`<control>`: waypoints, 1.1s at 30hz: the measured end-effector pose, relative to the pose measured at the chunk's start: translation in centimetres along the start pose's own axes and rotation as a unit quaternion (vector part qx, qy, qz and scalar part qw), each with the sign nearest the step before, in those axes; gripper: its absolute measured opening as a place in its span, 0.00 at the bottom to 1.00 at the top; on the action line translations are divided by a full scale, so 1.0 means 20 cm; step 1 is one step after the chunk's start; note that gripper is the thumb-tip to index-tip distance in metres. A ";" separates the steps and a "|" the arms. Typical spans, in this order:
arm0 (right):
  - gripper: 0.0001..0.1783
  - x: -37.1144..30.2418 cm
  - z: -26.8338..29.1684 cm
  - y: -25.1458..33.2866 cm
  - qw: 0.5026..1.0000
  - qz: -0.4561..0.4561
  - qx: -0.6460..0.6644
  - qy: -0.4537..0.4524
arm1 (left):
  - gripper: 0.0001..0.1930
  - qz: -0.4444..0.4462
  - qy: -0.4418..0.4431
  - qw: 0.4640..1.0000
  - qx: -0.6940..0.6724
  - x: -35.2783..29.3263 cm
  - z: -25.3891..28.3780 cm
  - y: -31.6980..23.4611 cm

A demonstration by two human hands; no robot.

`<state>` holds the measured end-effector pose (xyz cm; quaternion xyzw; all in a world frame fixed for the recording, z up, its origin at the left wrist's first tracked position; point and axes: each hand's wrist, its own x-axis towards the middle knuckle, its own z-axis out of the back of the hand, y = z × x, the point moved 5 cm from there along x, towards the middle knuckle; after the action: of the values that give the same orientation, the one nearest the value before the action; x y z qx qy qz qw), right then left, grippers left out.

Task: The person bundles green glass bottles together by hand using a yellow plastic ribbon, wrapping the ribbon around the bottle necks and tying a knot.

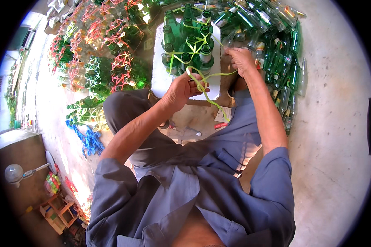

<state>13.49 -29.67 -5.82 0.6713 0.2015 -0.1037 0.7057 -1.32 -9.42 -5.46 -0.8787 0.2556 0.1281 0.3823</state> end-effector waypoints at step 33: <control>0.16 -0.47 -0.24 -0.41 0.964 -0.093 0.239 0.066 | 0.12 -0.030 -0.110 0.991 0.077 -0.19 0.05 0.19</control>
<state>0.92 -26.71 -9.26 0.8042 0.2788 -0.1697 0.4968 -6.49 -9.47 -6.90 -0.8346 0.1950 0.1924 0.4778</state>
